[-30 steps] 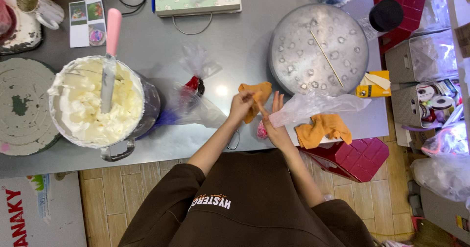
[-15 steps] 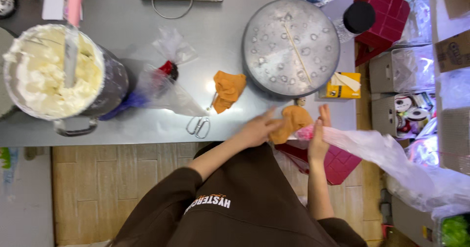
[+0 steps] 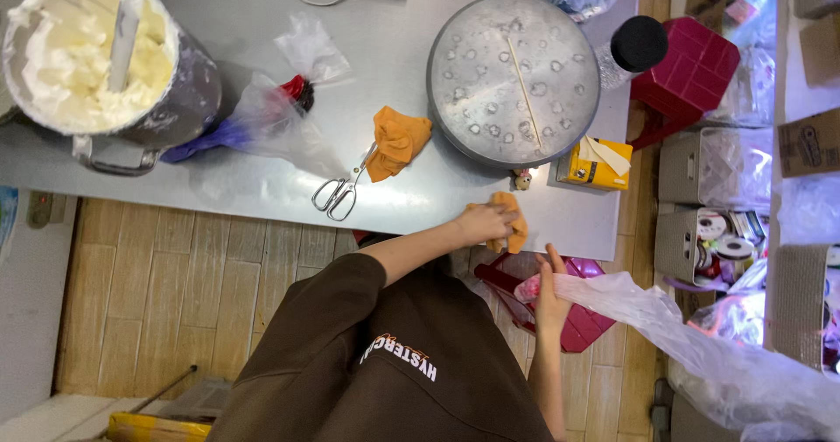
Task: The person prepares piping bags. They insert frosting from a bowl and liquid dye from a bottle into plastic bags, then twist and wipe the bags with a cloth.
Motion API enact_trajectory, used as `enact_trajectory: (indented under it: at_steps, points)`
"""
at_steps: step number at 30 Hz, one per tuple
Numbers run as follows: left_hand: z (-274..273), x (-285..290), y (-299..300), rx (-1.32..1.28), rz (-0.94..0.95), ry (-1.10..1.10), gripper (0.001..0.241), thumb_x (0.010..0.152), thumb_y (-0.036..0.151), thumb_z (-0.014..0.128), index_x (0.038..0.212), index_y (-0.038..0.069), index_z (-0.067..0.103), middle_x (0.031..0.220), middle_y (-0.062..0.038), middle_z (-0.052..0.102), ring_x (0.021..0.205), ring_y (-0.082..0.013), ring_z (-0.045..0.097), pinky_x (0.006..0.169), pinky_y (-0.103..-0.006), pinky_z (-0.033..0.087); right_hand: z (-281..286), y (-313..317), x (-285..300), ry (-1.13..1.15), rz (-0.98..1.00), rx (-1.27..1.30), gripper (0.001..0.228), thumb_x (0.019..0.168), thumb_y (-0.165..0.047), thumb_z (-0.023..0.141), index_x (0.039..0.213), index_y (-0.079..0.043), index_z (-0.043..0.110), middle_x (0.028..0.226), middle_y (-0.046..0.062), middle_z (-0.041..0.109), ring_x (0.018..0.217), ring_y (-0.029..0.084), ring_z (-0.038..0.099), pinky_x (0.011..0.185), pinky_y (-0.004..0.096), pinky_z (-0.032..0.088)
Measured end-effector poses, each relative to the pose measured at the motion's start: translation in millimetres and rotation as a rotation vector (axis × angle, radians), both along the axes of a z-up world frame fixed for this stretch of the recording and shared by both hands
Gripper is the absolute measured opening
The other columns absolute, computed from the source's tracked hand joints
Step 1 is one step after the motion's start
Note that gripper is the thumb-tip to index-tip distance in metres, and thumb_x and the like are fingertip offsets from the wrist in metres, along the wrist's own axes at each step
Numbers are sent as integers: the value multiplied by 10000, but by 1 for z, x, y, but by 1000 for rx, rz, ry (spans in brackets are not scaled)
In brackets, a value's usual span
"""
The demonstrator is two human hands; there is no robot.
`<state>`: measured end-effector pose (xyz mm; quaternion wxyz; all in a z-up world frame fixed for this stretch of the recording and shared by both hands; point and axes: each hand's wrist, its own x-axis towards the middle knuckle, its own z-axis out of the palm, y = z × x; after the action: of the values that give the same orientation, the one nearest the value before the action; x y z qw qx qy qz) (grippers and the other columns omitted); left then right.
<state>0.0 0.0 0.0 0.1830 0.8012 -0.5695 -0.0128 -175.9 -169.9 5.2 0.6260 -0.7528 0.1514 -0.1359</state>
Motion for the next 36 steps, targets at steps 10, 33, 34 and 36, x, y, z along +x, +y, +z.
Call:
enact_trajectory:
  at_steps: [10,33,34,36]
  points:
    - [-18,34,153,150,741,459,670,620,354,876,1267,261,728,1285,-59,605,1303,-247,532,1085,-382,477,1,65,69,185,367,60,469,1021,-202,621,1455,-38,553,1173,152,736,1017,138,671,926,285,515]
    - [124,-175,434,-2016,264,1160,1087,829,918,215,1693,275,70,1769,-118,96,1639,-320,92,1323,-556,97,-32,185,190,88,509,-345,353,904,-156,811,1191,17,702,1109,199,698,917,257,678,815,366,548]
    - [118,-184,450,-1920,390,1140,1039,871,886,200,1690,259,74,1771,-101,92,1646,-303,64,1320,-565,76,-20,198,187,76,494,-294,318,918,-168,826,1155,19,727,1056,173,748,885,225,696,803,348,554]
    - [103,-199,471,-1708,584,1086,972,927,845,178,1683,238,99,1774,-79,97,1654,-289,39,1318,-547,43,8,238,151,167,518,-268,273,947,-149,821,1079,70,726,939,203,724,770,240,668,726,351,529]
